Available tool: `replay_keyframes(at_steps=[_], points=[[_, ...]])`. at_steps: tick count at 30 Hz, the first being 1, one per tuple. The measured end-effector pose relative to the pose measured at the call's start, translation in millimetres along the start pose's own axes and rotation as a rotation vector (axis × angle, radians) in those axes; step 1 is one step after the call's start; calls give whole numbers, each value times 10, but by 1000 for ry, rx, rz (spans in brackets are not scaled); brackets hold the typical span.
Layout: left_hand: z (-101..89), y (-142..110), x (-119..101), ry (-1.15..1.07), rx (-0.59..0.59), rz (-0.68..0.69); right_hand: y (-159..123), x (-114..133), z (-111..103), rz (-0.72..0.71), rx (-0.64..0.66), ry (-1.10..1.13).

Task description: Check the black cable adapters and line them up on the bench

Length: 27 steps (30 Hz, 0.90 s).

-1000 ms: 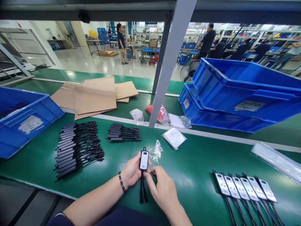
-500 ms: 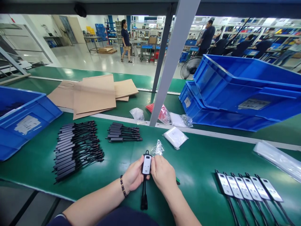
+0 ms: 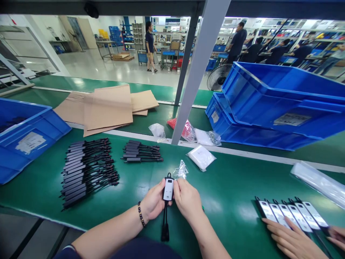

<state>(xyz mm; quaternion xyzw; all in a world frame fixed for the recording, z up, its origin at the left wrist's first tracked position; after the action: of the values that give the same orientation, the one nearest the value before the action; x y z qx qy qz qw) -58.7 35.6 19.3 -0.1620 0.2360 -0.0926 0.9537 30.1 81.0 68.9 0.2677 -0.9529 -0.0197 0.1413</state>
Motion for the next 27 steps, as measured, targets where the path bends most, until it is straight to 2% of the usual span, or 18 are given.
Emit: replay_keyframes(at_steps=[3,7,10,17,27], points=[[6,-4,-10,8,6,3,7,5,-32,19,46,79],[1,-6,-27,9,-25,-4,-2,29,-99,-36,79,212],[-3,-2,-29,6,-31,-7,-2,-2,-118,-29,26,144],[-2,-7,-35,19,-16,23,22,-5,-7,-68,-52,-73],[13,-6,-42,27,-12,18,43,2,-28,-45,61,86]])
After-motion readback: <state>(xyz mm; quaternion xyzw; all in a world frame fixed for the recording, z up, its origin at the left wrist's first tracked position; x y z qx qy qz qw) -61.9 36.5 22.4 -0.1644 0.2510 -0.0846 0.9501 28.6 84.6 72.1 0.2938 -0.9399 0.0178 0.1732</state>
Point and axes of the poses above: each hand's wrist, its own y-axis towards the middle knuckle, its own z-axis out of the palm, x = y × z, the point moved 4 cm from there along y, towards the middle knuckle, and after that the axes turned 7 degrees about -y, right-handed, at the moved point
